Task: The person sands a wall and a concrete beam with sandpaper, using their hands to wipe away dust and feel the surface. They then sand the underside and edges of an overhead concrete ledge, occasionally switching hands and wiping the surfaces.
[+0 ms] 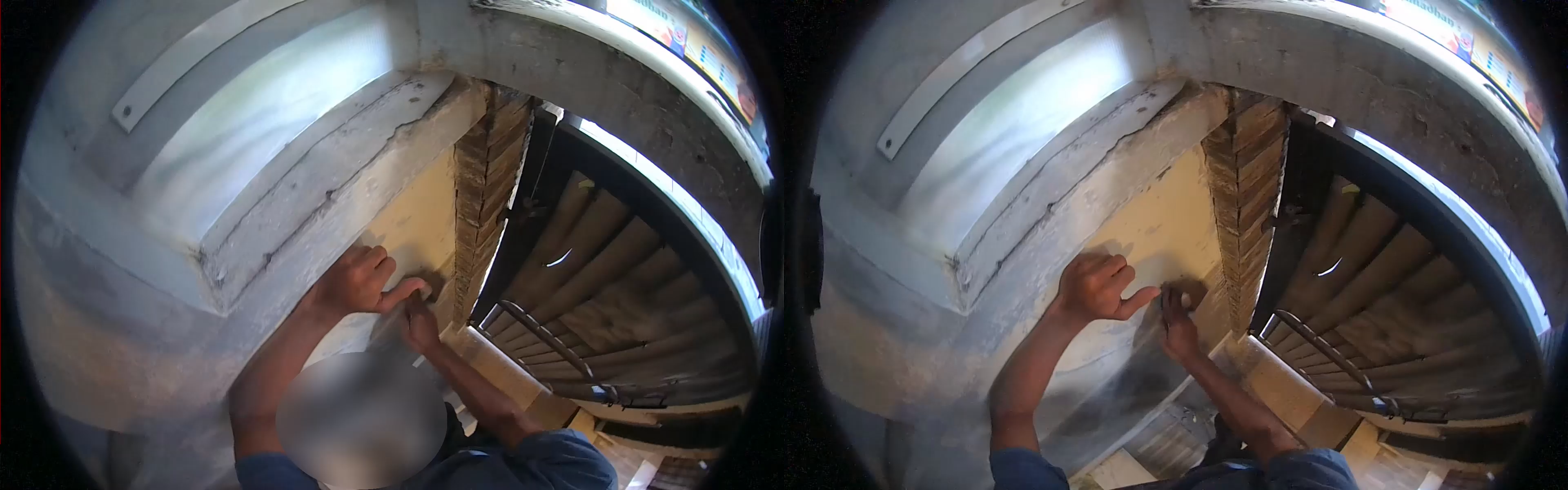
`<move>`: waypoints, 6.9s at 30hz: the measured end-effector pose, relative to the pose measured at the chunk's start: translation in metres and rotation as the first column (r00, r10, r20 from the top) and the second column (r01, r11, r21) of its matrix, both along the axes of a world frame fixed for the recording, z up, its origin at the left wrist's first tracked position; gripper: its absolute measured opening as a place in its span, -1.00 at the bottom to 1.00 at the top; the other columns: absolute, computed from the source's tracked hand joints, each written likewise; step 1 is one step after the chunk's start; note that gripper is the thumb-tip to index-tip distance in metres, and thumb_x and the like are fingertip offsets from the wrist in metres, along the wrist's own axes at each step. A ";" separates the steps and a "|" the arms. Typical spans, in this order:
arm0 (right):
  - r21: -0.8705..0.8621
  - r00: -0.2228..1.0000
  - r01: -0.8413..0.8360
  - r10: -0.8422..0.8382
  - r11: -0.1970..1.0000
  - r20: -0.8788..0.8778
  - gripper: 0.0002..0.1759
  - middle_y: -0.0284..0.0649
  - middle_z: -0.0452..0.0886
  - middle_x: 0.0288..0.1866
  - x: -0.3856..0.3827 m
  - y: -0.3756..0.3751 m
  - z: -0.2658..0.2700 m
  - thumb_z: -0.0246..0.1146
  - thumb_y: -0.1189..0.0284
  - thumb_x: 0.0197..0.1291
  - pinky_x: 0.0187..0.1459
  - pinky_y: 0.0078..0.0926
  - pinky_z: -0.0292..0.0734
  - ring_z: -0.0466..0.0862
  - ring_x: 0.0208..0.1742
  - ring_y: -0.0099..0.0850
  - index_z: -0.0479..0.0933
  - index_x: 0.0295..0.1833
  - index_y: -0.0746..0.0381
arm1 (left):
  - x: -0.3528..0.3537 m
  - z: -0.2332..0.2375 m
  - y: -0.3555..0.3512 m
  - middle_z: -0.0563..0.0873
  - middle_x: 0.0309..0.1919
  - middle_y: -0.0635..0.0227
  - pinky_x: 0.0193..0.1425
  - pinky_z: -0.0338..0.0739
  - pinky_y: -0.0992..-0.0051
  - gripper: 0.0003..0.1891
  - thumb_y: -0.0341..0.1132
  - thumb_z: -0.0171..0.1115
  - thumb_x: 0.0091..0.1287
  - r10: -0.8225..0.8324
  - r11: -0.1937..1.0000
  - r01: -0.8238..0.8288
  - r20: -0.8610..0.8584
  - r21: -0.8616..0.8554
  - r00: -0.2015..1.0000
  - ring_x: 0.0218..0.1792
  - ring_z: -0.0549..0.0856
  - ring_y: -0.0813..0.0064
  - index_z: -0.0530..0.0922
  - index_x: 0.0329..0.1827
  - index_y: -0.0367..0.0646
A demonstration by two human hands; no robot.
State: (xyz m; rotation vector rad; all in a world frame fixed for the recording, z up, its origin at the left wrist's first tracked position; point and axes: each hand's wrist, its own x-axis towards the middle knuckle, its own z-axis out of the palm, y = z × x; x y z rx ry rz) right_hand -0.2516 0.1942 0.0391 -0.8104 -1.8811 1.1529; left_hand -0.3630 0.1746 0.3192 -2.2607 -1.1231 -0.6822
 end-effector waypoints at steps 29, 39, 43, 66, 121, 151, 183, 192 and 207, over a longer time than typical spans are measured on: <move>-0.488 0.753 0.359 0.062 0.795 0.655 -0.31 0.18 0.59 0.14 0.495 -0.163 -0.060 -0.09 -0.04 0.42 0.18 -0.16 0.42 0.56 0.21 0.01 0.48 0.21 0.39 | 0.242 -0.194 -0.164 0.75 -0.40 0.20 -0.25 0.59 0.24 -0.43 0.24 0.15 0.32 0.668 0.590 0.095 0.551 -0.801 0.500 -0.36 0.73 0.29 0.73 -0.32 -0.15; -0.532 0.742 -0.597 0.665 0.600 -0.082 -0.66 -0.44 0.60 -0.22 0.281 -0.199 0.100 0.08 0.27 0.48 -0.11 -0.63 0.43 0.51 -0.17 -0.63 0.59 -0.01 0.34 | 0.290 -0.203 -0.321 0.71 -0.05 0.10 0.12 0.51 0.28 -0.19 0.38 0.25 0.14 0.705 0.704 0.177 0.646 -0.688 -0.294 0.02 0.68 0.22 0.58 0.16 -0.20; -0.253 0.660 -0.700 0.740 0.668 0.126 -0.72 -0.33 0.69 -0.20 0.228 -0.220 0.108 0.26 0.38 0.36 -0.11 -0.58 0.52 0.59 -0.18 -0.59 0.63 -0.05 0.43 | 0.262 -0.220 -0.350 0.75 -0.16 0.10 0.05 0.54 0.29 -0.34 0.25 0.36 0.12 0.556 0.748 -0.104 0.705 -0.655 -0.440 -0.08 0.72 0.26 0.65 0.02 -0.19; -0.294 0.825 -0.527 0.563 0.797 0.047 -0.67 -0.26 0.62 -0.01 0.228 -0.294 0.143 0.15 0.48 0.38 0.13 -0.41 0.46 0.55 0.05 -0.46 0.48 0.21 0.33 | 0.216 -0.170 -0.381 0.75 -0.51 0.28 -0.34 0.56 0.44 -0.55 0.06 0.52 0.08 0.471 0.853 -0.163 0.866 -0.495 -0.165 -0.46 0.71 0.53 0.72 -0.33 -0.23; 0.389 0.624 0.775 -0.700 0.499 -0.348 -0.50 0.23 0.48 -0.56 0.529 0.045 0.412 0.01 0.26 0.46 -0.40 -0.04 0.33 0.52 -0.41 0.23 0.49 -0.44 0.46 | 0.479 0.201 0.088 0.68 0.08 0.04 0.33 0.39 0.13 -0.77 -0.22 0.36 0.22 -0.269 0.918 -0.004 0.631 0.396 0.727 0.30 0.51 0.01 0.66 -0.20 -0.19; 0.741 0.612 0.623 -0.746 0.251 -0.262 -0.76 0.02 0.69 -0.40 0.582 0.060 0.449 0.34 0.34 0.09 -0.23 -0.19 0.60 0.71 -0.33 -0.02 0.67 -0.19 0.27 | 0.472 0.192 0.091 0.74 -0.05 0.07 0.18 0.56 0.23 -0.72 -0.11 0.27 0.22 -0.345 0.888 0.012 0.650 0.459 0.677 0.16 0.63 0.06 0.64 -0.41 -0.18; 0.765 0.564 0.645 -0.678 0.006 -0.470 -0.61 -0.05 0.68 -0.35 0.570 0.084 0.419 0.25 0.64 0.04 -0.35 -0.35 0.59 0.72 -0.38 -0.15 0.64 0.04 0.21 | 0.474 0.192 0.090 0.77 -0.11 0.15 0.12 0.59 0.26 -0.79 -0.24 0.30 0.20 -0.402 0.852 0.027 0.620 0.523 0.674 0.06 0.70 0.11 0.59 -0.50 -0.17; 0.721 0.509 0.693 -0.704 -0.008 -0.496 -0.67 -0.05 0.70 -0.32 0.566 0.081 0.406 0.26 0.60 0.10 -0.33 -0.36 0.59 0.73 -0.39 -0.19 0.66 0.02 0.21 | 0.473 0.190 0.090 0.76 -0.11 0.10 0.13 0.59 0.25 -0.79 -0.25 0.29 0.20 -0.408 0.859 0.038 0.638 0.510 0.653 0.08 0.70 0.09 0.59 -0.50 -0.18; 0.758 0.530 0.648 -0.666 -0.081 -0.524 -0.69 -0.02 0.70 -0.29 0.575 0.072 0.431 0.28 0.59 0.12 -0.38 -0.38 0.57 0.73 -0.41 -0.23 0.65 0.02 0.29 | 0.473 0.189 0.093 0.76 -0.09 0.10 0.12 0.61 0.27 -0.78 -0.23 0.29 0.21 -0.406 0.864 0.038 0.650 0.502 0.642 0.10 0.69 0.12 0.59 -0.52 -0.16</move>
